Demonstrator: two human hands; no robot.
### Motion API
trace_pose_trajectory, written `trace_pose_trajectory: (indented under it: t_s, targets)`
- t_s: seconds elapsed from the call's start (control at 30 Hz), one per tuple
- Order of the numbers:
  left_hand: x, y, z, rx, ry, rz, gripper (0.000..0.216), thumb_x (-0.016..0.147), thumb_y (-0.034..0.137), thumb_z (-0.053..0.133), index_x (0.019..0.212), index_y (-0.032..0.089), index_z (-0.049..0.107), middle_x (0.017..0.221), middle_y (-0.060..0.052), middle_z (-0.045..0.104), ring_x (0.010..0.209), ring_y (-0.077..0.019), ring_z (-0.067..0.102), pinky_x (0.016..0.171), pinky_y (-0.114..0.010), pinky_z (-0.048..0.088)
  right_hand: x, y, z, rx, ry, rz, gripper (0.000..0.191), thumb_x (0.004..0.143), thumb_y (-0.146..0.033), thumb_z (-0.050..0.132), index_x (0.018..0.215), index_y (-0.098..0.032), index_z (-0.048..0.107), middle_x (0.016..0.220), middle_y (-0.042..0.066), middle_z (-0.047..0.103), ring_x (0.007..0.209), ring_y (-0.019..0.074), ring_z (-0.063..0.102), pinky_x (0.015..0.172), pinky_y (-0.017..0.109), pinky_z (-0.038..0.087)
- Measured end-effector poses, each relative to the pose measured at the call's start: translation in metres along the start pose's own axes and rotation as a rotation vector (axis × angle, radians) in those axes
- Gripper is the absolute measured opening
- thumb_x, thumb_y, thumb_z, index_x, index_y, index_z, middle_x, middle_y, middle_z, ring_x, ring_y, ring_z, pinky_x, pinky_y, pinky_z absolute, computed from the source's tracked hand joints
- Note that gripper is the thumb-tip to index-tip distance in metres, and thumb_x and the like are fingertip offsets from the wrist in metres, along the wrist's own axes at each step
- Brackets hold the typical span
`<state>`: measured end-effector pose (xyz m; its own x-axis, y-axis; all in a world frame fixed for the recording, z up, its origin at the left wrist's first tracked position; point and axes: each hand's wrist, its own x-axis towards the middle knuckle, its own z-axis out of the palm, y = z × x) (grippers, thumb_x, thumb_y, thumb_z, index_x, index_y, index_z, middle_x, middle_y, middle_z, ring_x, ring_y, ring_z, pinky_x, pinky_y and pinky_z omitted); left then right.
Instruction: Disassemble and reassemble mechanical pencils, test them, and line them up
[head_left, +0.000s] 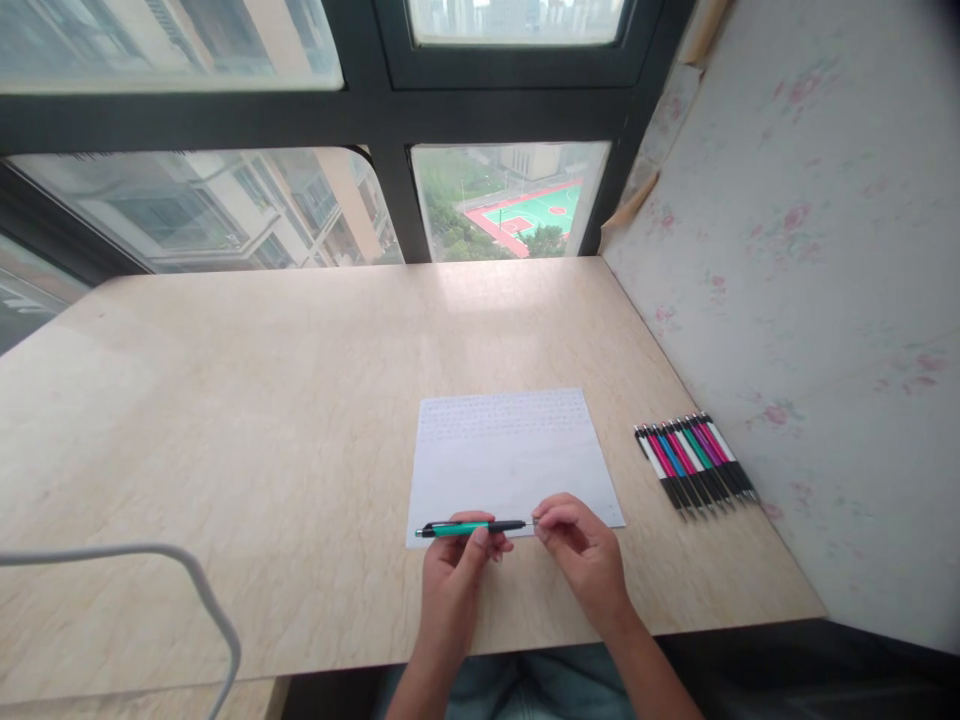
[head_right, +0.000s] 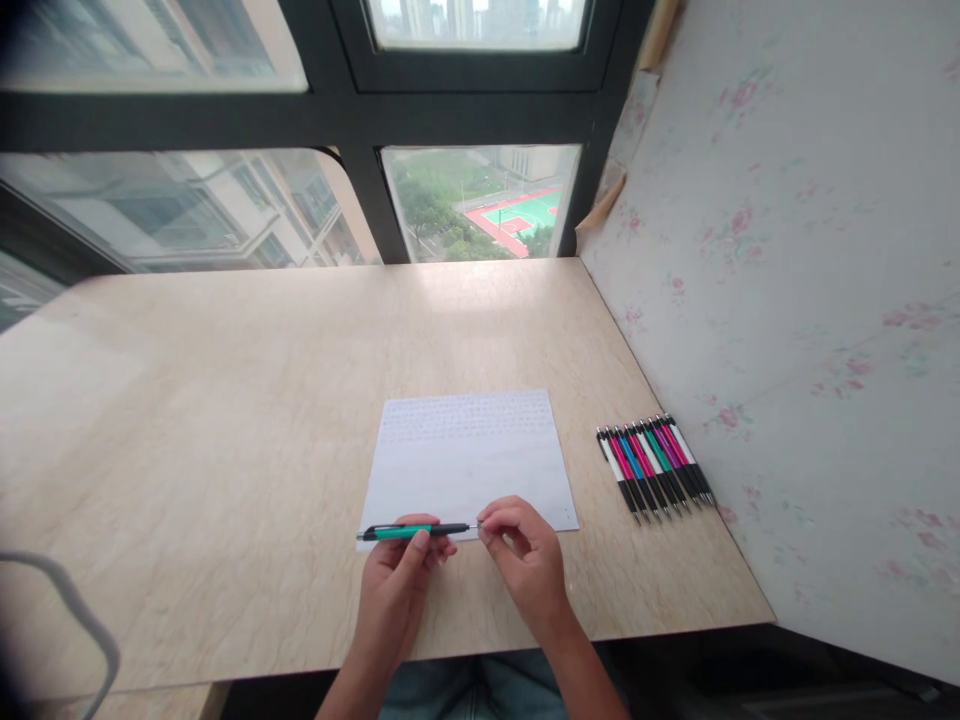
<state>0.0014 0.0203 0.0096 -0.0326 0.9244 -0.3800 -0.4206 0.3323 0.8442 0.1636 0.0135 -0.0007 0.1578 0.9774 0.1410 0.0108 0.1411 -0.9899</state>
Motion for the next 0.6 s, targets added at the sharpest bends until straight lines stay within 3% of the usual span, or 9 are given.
trace_pose_trajectory:
  t_s: [0.2,0.37,0.6]
  targets:
    - [0.006,0.006,0.001,-0.201,0.069,-0.038,0.028,0.074,0.034,0.075,0.091,0.014,0.065,0.071,-0.004,0.069,0.068,-0.0157,0.066,0.07,-0.029,0.051,0.022,0.001,-0.008,-0.319,0.071,0.022,0.01,0.086,-0.029,0.061,0.085,-0.02,0.065,0.082,0.006,0.065,0.077,0.0186,0.061,0.068,0.03,0.051]
    - [0.007,0.008,0.003,-0.222,0.048,-0.059,0.027,0.075,0.033,0.075,0.091,0.014,0.065,0.07,-0.004,0.069,0.067,-0.0164,0.066,0.07,-0.03,0.051,0.069,0.0,0.008,-0.675,-0.123,-0.138,0.012,0.086,-0.019,0.052,0.082,-0.02,0.063,0.076,0.004,0.063,0.068,0.0166,0.056,0.064,0.029,0.045]
    - [0.006,0.007,0.003,-0.216,0.04,-0.049,0.029,0.074,0.036,0.074,0.09,0.013,0.065,0.071,-0.005,0.069,0.069,-0.0168,0.066,0.07,-0.03,0.05,0.106,0.007,0.043,-0.913,-0.195,-0.188,0.011,0.082,-0.014,0.053,0.083,-0.021,0.062,0.078,0.004,0.064,0.079,0.0192,0.057,0.071,0.03,0.043]
